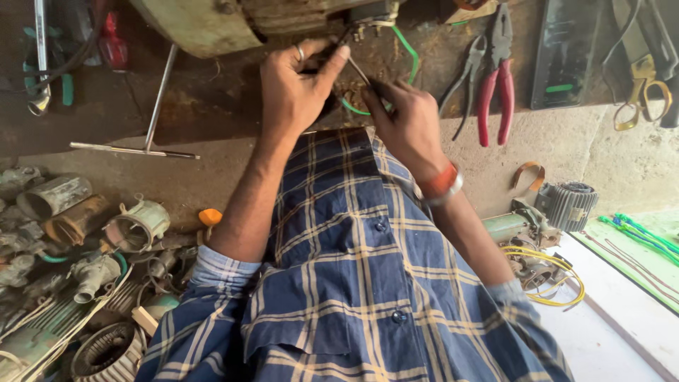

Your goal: The person uses pliers to strip and twist wires connected to an electric motor. They repeatedly adjust the wire ends and connections at the motor's terminal box.

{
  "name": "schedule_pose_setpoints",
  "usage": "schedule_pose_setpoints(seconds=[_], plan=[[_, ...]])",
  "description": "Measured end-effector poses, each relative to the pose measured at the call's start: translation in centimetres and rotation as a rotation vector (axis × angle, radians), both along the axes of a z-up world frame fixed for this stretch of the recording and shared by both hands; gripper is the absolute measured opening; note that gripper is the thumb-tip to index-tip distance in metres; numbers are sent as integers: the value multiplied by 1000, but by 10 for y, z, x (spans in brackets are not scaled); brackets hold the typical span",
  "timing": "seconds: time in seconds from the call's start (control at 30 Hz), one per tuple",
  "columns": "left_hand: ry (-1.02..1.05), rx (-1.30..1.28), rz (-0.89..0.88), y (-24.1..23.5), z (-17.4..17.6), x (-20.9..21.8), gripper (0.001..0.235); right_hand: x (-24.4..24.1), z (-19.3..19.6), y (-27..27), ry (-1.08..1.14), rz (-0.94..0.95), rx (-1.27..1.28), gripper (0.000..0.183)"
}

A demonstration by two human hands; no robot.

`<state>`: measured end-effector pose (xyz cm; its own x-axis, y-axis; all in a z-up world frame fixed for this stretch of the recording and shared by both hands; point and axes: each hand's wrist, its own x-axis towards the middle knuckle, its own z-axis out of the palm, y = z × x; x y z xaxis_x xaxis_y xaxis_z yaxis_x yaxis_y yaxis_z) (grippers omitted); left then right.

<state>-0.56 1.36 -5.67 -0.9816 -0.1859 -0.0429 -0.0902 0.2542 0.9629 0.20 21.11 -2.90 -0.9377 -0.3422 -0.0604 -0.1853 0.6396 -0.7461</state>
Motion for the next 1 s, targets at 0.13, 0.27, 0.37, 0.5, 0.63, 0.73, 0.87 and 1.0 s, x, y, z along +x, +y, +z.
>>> schedule_pose_setpoints(seconds=[0.13,0.27,0.37,0.5,0.63,0.73,0.87,1.0], plan=[[-41,62,43,7,-9,6,31,26,-2,0,-74,-172,-55,20],[89,44,95,22,-18,6,32,32,-5,-8,-106,-189,-112,21],[130,-30,104,20,-20,1,28,33,-10,-13,-99,-296,-49,20],[68,45,121,26,-22,0,26,38,-21,-7,50,-368,67,19],[75,-4,128,27,-29,9,23,44,-39,-4,-59,-274,-147,21],[174,-88,103,32,-37,10,22,43,-48,4,-440,-410,-436,25],[253,-136,132,36,-44,11,21,45,-57,7,-646,-511,-649,23],[191,13,118,36,-46,8,23,43,-60,2,-752,-540,-625,24]])
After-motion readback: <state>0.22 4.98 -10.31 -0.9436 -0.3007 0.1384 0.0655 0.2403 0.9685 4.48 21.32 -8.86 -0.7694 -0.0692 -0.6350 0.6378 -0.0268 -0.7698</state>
